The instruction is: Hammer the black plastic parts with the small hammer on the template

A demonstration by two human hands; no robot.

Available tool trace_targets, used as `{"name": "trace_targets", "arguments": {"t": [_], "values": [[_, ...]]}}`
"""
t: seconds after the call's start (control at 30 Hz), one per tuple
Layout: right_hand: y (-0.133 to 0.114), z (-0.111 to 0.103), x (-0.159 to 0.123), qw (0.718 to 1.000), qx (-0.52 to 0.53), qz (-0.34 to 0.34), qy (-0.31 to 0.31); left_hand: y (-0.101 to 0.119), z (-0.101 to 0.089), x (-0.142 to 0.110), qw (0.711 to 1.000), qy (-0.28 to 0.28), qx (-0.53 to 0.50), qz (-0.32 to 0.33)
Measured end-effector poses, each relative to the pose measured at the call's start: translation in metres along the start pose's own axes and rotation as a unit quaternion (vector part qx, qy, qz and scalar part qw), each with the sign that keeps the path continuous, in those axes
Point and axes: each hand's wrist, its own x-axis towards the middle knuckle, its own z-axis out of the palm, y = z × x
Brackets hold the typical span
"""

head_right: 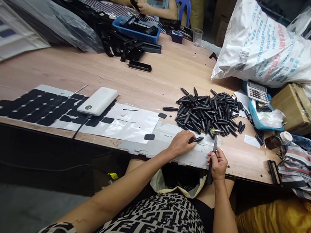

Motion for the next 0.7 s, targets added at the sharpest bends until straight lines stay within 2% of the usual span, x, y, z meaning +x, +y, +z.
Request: {"name": "trace_targets", "arguments": {"t": [0.13,0.37,0.47,0.7], "values": [[0.003,0.003,-0.001,0.999,-0.040,-0.001,-0.006,-0.023,-0.007,-0.003,0.999,0.004,-0.012,0.033],[0.005,0.005,-0.004,0.990,-0.138,-0.020,-0.037,-0.028,-0.004,0.001,0.998,0.006,-0.031,0.052],[-0.001,0.003,-0.007,0.979,-0.193,-0.059,-0.042,-0.030,-0.005,0.002,0.998,0.005,-0.056,0.042],[-0.022,0.008,-0.021,0.932,-0.315,-0.164,-0.071,-0.031,-0.005,0.005,0.997,0.003,-0.081,0.010]]}}
